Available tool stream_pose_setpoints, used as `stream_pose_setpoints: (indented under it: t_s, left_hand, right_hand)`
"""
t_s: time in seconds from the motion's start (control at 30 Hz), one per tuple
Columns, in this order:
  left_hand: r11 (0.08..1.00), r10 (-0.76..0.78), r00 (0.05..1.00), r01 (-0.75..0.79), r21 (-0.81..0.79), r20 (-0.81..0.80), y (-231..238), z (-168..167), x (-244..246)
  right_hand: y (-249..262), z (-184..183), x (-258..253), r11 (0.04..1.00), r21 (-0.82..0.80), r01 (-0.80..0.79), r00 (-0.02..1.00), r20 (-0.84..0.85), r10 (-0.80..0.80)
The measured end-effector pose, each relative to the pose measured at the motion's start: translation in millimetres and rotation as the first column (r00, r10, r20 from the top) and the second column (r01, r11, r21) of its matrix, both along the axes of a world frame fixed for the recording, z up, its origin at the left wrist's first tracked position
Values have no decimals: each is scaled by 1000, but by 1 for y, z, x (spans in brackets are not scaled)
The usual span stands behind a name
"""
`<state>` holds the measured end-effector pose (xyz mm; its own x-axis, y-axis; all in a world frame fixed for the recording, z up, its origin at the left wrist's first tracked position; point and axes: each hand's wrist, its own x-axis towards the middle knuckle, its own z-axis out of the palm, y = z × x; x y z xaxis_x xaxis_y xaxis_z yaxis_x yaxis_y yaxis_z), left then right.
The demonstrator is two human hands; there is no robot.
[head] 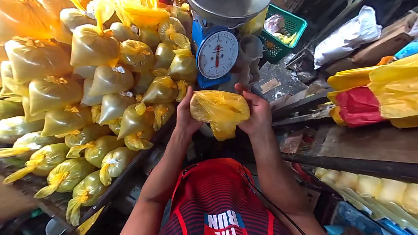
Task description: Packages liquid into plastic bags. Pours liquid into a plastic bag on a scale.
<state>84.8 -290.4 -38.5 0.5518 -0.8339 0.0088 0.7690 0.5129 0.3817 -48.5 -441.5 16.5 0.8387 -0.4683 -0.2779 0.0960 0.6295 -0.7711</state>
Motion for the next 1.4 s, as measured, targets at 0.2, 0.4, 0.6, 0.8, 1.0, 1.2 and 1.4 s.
stream_pose_setpoints:
  t_s: [0.2,0.4,0.6,0.8,1.0,1.2,1.4]
  left_hand:
    - [965,-67,923,-37,261,379,-5,9,-21]
    - [897,-158,882,-61,438,445,-43,6,-44]
    - [939,-35,998,12,344,60,-72,0,-46]
    - [967,-29,997,47,251,-72,-91,-10,-27]
    - [975,-106,974,63,213,199,-98,-2,-20]
    - [559,-577,380,-463,688,723,-125,-25,-25]
    - [308,-463,386,-774,553,798,-129,-65,-18]
  right_hand:
    - [-21,-7,-19,904,-384,-185,982,-110,154]
    - [-38,-36,-18,751,-660,-23,970,-198,-144]
    - [-59,-59,-34,525,-851,27,921,-184,-345]
    - [-96,-60,-31,967,-97,235,960,-131,-247]
    - [-118,-48,-51,905,-414,-98,992,-116,54]
    - [-124,-56,-29,149,-958,-245,824,-287,-488]
    - [-103,-99,-37,197,-933,-301,801,-360,-479]
